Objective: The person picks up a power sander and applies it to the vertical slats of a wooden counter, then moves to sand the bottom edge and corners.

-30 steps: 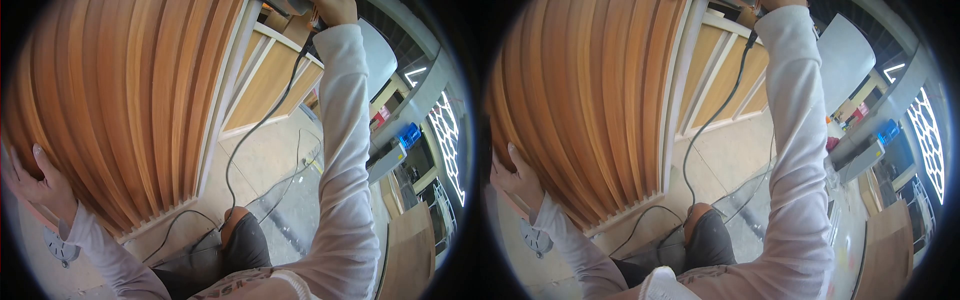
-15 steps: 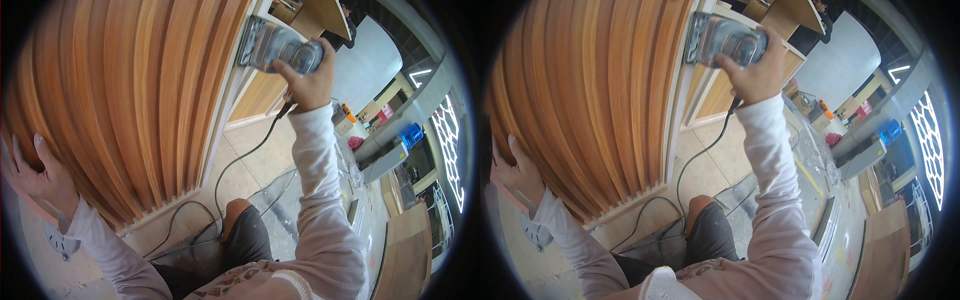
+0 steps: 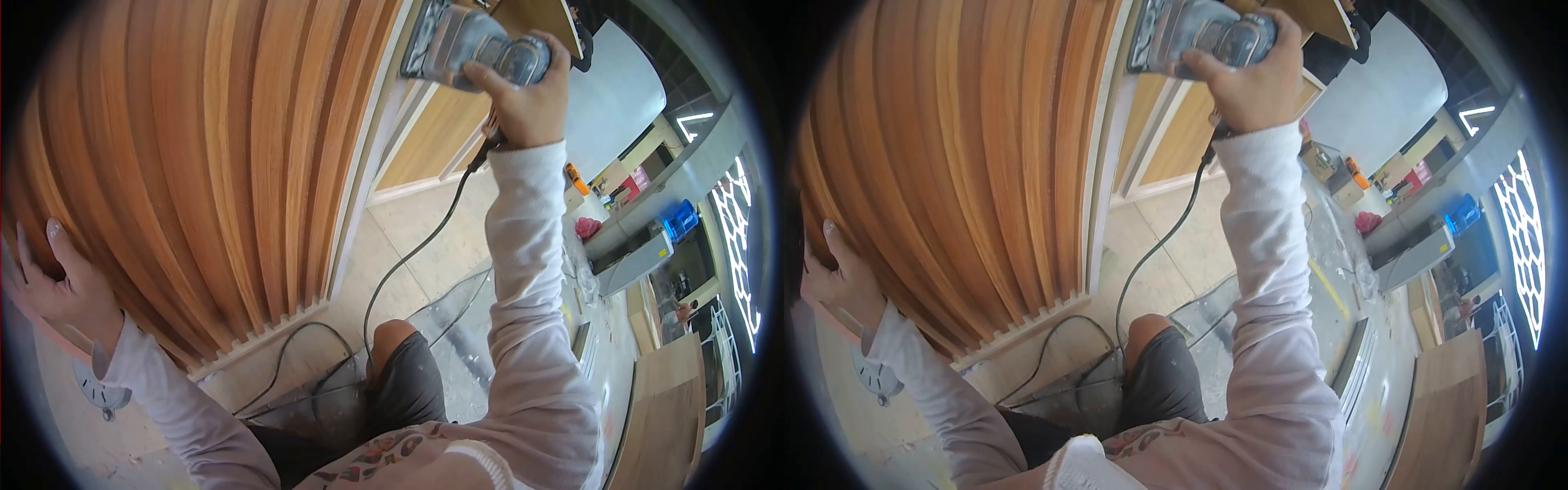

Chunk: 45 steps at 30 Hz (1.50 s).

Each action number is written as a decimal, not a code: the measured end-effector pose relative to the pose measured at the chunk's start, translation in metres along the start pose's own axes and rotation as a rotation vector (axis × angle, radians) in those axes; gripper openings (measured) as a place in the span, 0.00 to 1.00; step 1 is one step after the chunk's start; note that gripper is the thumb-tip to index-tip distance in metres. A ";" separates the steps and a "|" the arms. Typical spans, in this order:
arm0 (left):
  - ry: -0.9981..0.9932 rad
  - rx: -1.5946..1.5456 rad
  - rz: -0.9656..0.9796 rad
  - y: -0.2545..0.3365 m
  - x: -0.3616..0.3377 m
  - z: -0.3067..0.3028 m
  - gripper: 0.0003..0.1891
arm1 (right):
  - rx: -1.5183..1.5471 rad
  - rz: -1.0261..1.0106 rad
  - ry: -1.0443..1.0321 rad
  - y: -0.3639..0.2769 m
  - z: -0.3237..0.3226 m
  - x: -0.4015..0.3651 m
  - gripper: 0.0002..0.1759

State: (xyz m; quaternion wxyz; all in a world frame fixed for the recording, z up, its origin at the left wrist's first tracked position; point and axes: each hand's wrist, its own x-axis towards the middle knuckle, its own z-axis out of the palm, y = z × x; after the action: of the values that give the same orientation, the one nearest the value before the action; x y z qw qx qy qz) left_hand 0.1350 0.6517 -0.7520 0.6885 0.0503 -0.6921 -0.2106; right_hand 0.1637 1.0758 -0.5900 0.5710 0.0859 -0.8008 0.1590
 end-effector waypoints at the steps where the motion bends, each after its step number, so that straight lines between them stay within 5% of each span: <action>1: -0.003 0.005 0.005 0.001 0.000 0.000 0.19 | 0.015 0.043 -0.026 -0.002 0.000 0.006 0.44; 7: 0.002 0.055 0.094 -0.002 0.003 -0.002 0.19 | 0.224 0.153 0.024 -0.026 0.001 0.007 0.37; 11: 0.057 -0.039 0.107 -0.007 0.004 0.001 0.19 | -0.137 -0.184 0.045 0.008 0.004 -0.030 0.44; 17: 0.096 0.128 0.199 -0.007 0.005 0.000 0.18 | -0.009 0.130 -0.046 0.001 0.006 -0.097 0.44; 19: 0.086 0.128 0.164 -0.001 0.006 -0.002 0.18 | 0.295 0.382 -0.095 -0.007 0.006 -0.094 0.45; 23: 0.103 0.133 0.172 0.012 0.007 -0.006 0.17 | -0.022 0.077 -0.037 0.008 0.006 -0.068 0.44; 25: -0.044 0.120 -0.082 0.035 0.006 -0.014 0.18 | -0.021 0.053 -0.021 0.009 0.004 -0.047 0.44; 28: 0.014 0.138 0.017 0.037 0.009 -0.014 0.17 | 0.096 0.152 -0.030 0.005 0.003 -0.017 0.45; 31: 0.071 -0.095 0.082 0.008 0.007 -0.001 0.16 | 0.058 0.037 0.015 0.006 0.002 -0.003 0.44; 37: 0.127 0.052 0.175 -0.010 0.004 0.005 0.15 | -0.106 -0.096 0.007 0.009 0.005 -0.046 0.44; 45: 0.141 0.064 0.197 0.001 0.006 0.001 0.16 | 0.045 0.235 -0.069 -0.002 0.010 -0.109 0.43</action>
State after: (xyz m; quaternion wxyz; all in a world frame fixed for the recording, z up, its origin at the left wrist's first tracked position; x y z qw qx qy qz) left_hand 0.1334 0.6507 -0.7462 0.7508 0.0187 -0.6500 -0.1157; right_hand 0.1914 1.0658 -0.6950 0.5185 0.0095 -0.8207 0.2398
